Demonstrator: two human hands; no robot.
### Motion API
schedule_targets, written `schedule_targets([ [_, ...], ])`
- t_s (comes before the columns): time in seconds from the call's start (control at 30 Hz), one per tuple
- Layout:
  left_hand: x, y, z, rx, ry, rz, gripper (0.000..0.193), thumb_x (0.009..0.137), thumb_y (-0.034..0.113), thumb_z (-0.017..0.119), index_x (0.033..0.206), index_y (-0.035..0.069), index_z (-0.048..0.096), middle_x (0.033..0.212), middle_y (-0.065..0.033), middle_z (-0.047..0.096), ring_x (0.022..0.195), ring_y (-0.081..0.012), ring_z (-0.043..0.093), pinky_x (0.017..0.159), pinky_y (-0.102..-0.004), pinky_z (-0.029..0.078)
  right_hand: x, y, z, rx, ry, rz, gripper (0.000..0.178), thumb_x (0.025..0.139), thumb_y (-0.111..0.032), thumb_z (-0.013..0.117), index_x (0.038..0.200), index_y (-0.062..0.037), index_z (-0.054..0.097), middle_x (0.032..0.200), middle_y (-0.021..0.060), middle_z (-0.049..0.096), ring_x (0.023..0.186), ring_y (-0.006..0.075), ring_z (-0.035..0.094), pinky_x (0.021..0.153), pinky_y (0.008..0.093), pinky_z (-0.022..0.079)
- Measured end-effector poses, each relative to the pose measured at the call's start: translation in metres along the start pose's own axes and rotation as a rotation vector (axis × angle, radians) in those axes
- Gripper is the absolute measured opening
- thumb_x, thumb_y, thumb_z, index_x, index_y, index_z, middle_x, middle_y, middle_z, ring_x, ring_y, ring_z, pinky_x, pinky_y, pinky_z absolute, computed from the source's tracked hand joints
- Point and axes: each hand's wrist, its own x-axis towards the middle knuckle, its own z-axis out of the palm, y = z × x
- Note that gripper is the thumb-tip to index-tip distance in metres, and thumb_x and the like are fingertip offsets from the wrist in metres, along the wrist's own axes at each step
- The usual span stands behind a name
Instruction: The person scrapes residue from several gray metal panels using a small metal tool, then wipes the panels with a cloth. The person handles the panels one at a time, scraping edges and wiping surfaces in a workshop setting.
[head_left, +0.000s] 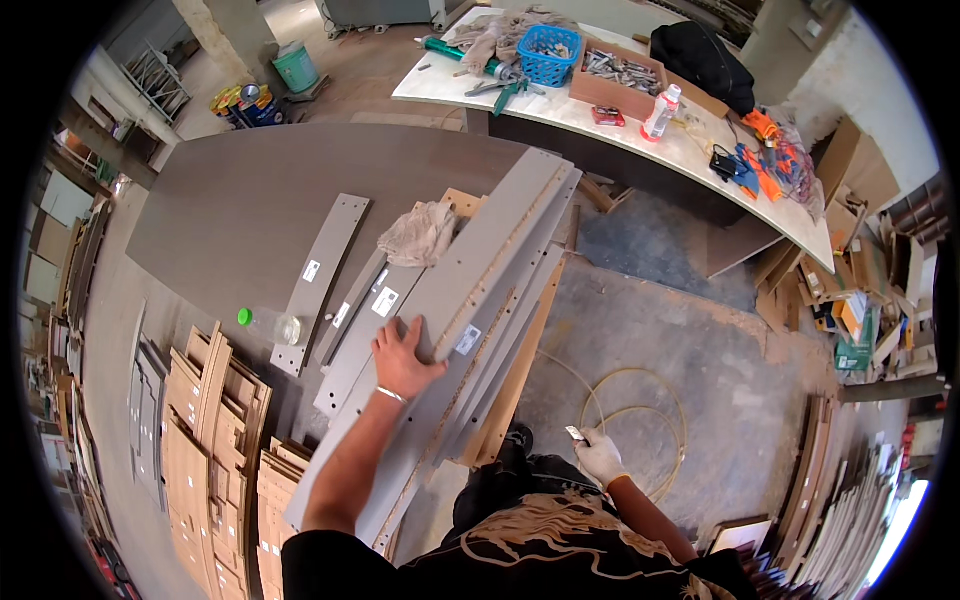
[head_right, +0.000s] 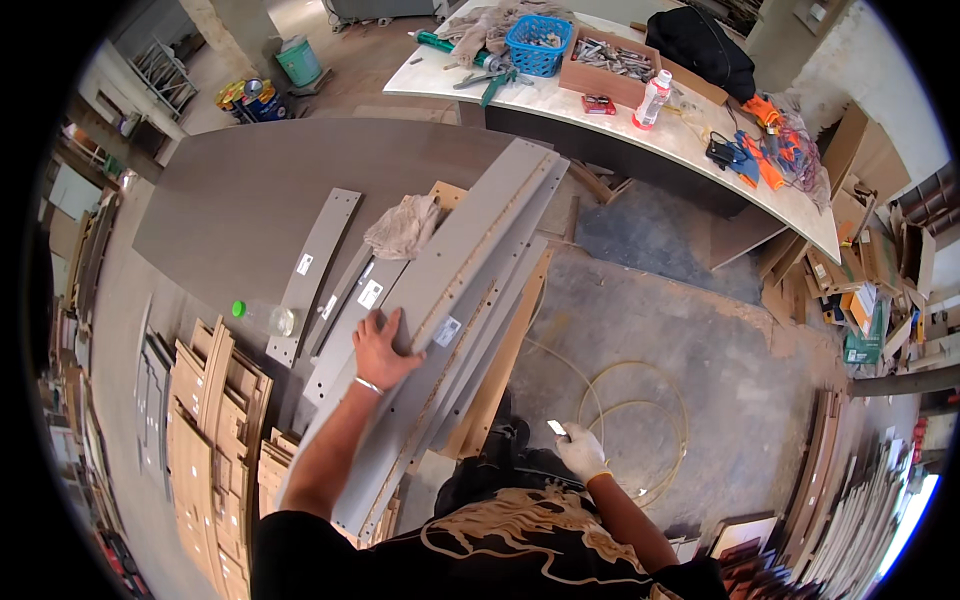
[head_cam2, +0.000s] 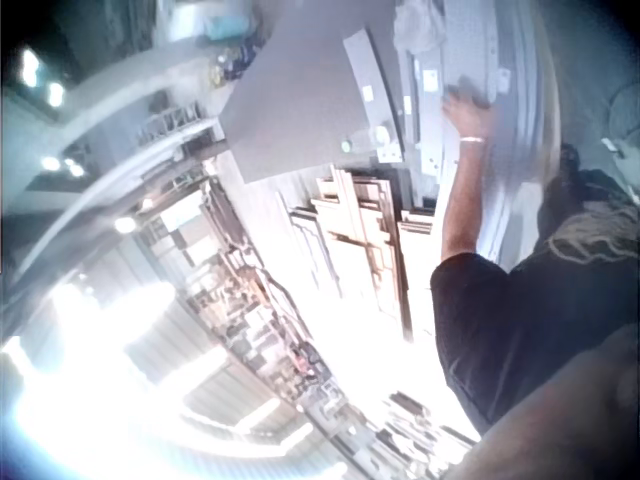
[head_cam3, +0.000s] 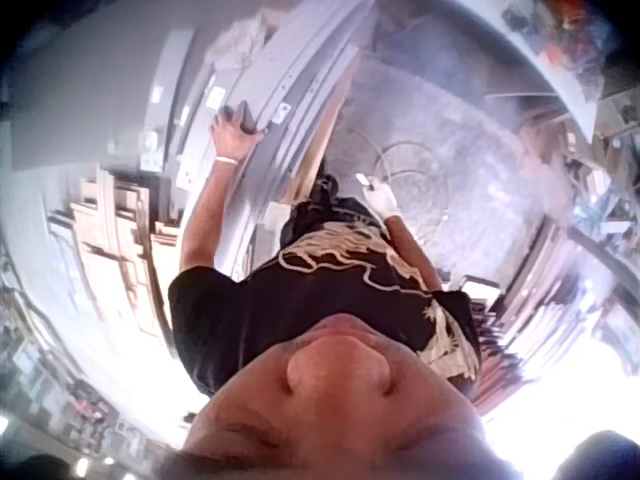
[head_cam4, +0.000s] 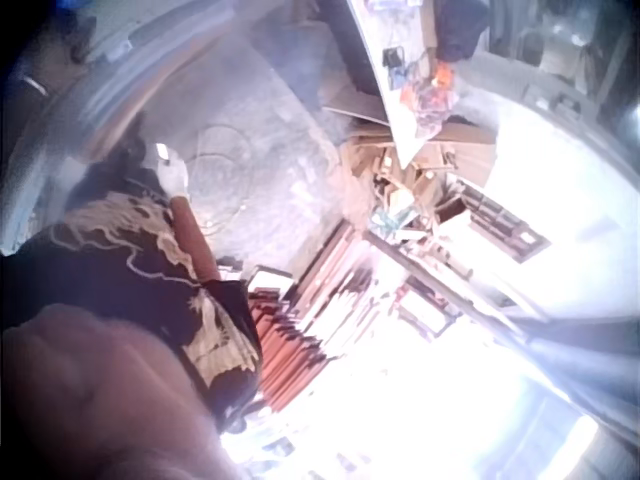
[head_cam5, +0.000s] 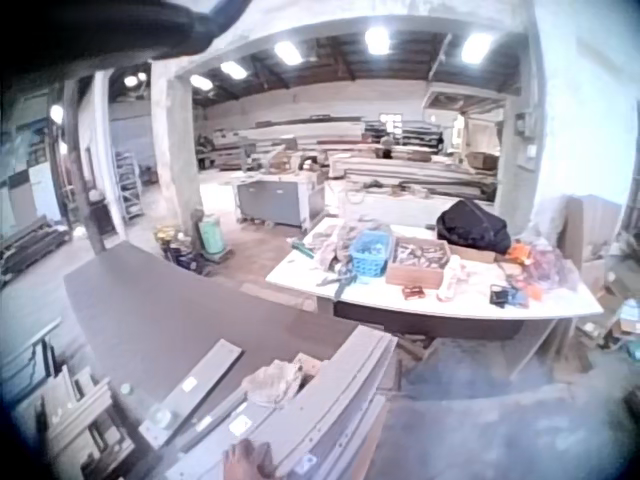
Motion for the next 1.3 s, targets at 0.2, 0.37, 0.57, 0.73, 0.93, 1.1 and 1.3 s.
schedule_targets([
  [0.2, -0.036, 0.042, 0.043, 0.001, 0.009, -0.033, 0.099, 0.054, 0.041, 0.091, 0.142, 0.011, 0.056, 0.14, -0.0298, 0.045, 0.124, -0.0464, 0.045, 0.106, -0.0557, 0.036, 0.054, -0.067, -0.041, -0.085, -0.131, 0.135, 0.038, 0.095, -0.03, 0.062, 0.124, -0.006, 0.068, 0.111, 0.0239, 0.072, 0.109, 0.0433, 0.066, 0.093, 0.0504, 0.051],
  [0.37, -0.034, 0.057, 0.063, -0.008, 0.036, -0.048, 0.101, 0.056, 0.041, 0.09, 0.145, 0.01, 0.053, 0.143, -0.0326, 0.042, 0.125, -0.0495, 0.044, 0.106, -0.0581, 0.035, 0.124, -0.074, -0.068, 0.038, -0.074, 0.061, 0.031, 0.098, -0.027, 0.058, 0.116, -0.0055, 0.069, 0.095, 0.0203, 0.074, 0.09, 0.0372, 0.071, 0.08, 0.045, 0.053],
  [0.57, -0.018, 0.061, 0.06, 0.014, -0.024, -0.076, 0.104, 0.057, 0.041, 0.089, 0.148, 0.01, 0.049, 0.145, -0.0349, 0.04, 0.128, -0.0518, 0.042, 0.107, -0.0602, 0.034, 0.227, -0.118, -0.117, 0.395, -0.038, 0.12, 0.018, 0.1, -0.016, 0.055, 0.105, -0.004, 0.068, 0.065, 0.0041, 0.059, 0.056, 0.0123, 0.055, 0.056, 0.032, 0.045],
  [0.73, -0.013, 0.061, 0.056, 0.009, -0.132, -0.139, 0.113, 0.052, 0.039, 0.092, 0.152, 0.01, 0.045, 0.149, -0.0352, 0.035, 0.133, -0.0527, 0.039, 0.111, -0.0613, 0.031, 0.378, -0.121, -0.175, 0.546, 0.039, -0.065, 0.016, 0.101, -0.017, 0.059, 0.108, -0.0055, 0.067, 0.069, 0.0058, 0.061, 0.059, 0.0131, 0.056, 0.058, 0.0314, 0.047],
  [0.93, -0.004, 0.043, 0.065, -0.245, -0.002, -0.385, 0.073, 0.092, 0.036, 0.064, 0.15, -0.003, 0.043, 0.128, -0.0266, 0.055, 0.112, -0.0424, 0.052, 0.101, -0.0525, 0.04, 0.507, -0.172, -0.255, -0.169, 0.212, -0.337, 0.026, 0.101, -0.034, 0.054, 0.114, -0.0164, 0.068, 0.108, 0.0181, 0.072, 0.104, 0.0417, 0.067, 0.086, 0.0509, 0.053],
  [1.1, 0.017, 0.05, 0.082, 0.113, 0.003, -0.391, 0.044, 0.102, 0.033, 0.047, 0.123, -0.004, 0.058, 0.108, -0.0231, 0.057, 0.103, -0.0429, 0.054, 0.093, -0.0505, 0.042, 0.539, -0.19, -0.272, -0.381, 0.103, -0.454, 0.022, 0.101, -0.033, 0.054, 0.109, -0.0176, 0.068, 0.098, 0.017, 0.073, 0.098, 0.0399, 0.069, 0.082, 0.0518, 0.053],
  [1.3, 0.016, 0.051, 0.086, 0.131, -0.003, -0.436, 0.04, 0.1, 0.033, 0.048, 0.117, -0.002, 0.059, 0.105, -0.0227, 0.057, 0.1, -0.0432, 0.053, 0.091, -0.052, 0.042, 0.555, -0.191, -0.274, -0.511, 0.069, -0.618, 0.018, 0.1, -0.03, 0.054, 0.105, -0.0175, 0.067, 0.087, 0.0158, 0.073, 0.086, 0.0391, 0.071, 0.072, 0.0523, 0.054],
])
